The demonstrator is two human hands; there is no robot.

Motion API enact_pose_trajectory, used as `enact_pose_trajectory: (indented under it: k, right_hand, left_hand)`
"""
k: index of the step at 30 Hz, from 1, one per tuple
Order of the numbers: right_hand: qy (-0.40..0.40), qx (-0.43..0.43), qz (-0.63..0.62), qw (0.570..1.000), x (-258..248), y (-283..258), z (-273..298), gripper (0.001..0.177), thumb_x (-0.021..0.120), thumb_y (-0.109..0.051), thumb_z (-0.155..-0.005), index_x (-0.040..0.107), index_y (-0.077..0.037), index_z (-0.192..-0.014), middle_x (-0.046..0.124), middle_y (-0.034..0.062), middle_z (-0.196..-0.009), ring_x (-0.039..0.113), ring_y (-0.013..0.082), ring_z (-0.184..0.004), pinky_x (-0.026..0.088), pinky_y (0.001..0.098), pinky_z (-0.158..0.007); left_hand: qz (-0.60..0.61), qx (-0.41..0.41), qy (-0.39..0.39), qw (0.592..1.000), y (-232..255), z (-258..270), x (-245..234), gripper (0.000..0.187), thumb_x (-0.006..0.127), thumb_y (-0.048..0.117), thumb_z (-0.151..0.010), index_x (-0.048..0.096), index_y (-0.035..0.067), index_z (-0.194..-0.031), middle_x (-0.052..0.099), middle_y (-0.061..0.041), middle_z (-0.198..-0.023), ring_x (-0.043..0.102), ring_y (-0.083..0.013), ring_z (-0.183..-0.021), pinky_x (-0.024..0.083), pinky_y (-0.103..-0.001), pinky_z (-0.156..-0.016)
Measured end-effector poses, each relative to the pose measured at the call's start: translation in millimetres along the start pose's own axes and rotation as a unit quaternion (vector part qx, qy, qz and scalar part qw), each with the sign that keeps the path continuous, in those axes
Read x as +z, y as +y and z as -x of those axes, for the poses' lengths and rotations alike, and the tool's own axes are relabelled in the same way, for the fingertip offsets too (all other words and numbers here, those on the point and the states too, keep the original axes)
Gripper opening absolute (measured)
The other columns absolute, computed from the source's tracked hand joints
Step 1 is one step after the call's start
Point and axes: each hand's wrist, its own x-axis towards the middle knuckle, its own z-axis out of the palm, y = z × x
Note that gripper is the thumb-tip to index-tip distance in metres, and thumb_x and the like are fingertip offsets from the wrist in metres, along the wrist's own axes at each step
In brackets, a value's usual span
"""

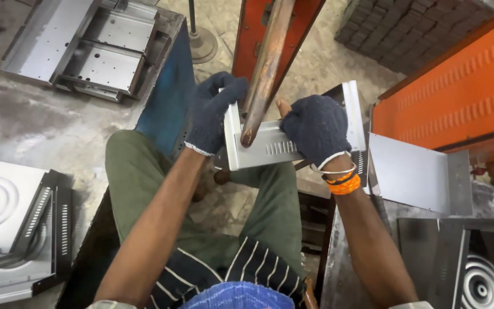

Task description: Assembling metal enclosures by spot welding different sheet metal components.

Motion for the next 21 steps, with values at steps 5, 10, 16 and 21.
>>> enact_pose_trajectory:
  k: [5, 10, 16, 21]
  right_hand:
    - [0.047, -0.065, 0.099, 0.992, -7.3, 1.7, 12.7, 0.051, 0.068, -0.043, -0.096, 0.073, -0.006, -0.061, 0.061, 0.0193, -0.057, 0.061, 0.0389, -0.055, 0.047, 0.0502, -0.056]
    - [0.028, -0.052, 0.086, 0.995, -6.0, 6.9, 17.4, 0.052, 0.067, -0.042, -0.097, 0.072, -0.007, -0.060, 0.060, 0.0183, -0.055, 0.061, 0.0383, -0.052, 0.047, 0.0500, -0.056]
    - [0.030, -0.081, 0.078, 0.993, -6.5, 8.1, 19.9, 0.052, 0.063, -0.040, -0.101, 0.072, -0.007, -0.062, 0.059, 0.0181, -0.056, 0.060, 0.0374, -0.051, 0.048, 0.0494, -0.057]
    - [0.021, -0.065, 0.122, 0.990, -9.4, 0.9, 25.9, 0.052, 0.064, -0.042, -0.098, 0.072, -0.008, -0.060, 0.060, 0.0177, -0.054, 0.060, 0.0387, -0.051, 0.047, 0.0503, -0.055]
  left_hand:
    - [0.022, 0.011, 0.045, 0.999, -3.1, 13.0, 10.6, 0.023, 0.072, 0.017, -0.098, 0.065, 0.006, -0.078, 0.056, 0.004, -0.070, 0.049, -0.0053, -0.062, 0.037, -0.025, -0.058]
    - [0.035, 0.033, 0.039, 0.998, -18.3, 8.2, 10.6, 0.019, 0.072, 0.016, -0.096, 0.068, 0.005, -0.081, 0.059, 0.005, -0.075, 0.051, -0.0049, -0.068, 0.041, -0.025, -0.063]
    - [0.051, 0.037, 0.014, 0.998, -26.2, 7.4, 6.5, 0.019, 0.070, 0.013, -0.097, 0.065, 0.005, -0.080, 0.059, 0.004, -0.076, 0.052, -0.0057, -0.070, 0.043, -0.025, -0.065]
    - [0.049, 0.057, 0.004, 0.997, -31.2, 10.6, 4.1, 0.018, 0.069, 0.011, -0.097, 0.063, 0.005, -0.081, 0.058, 0.003, -0.078, 0.052, -0.0069, -0.074, 0.044, -0.026, -0.070]
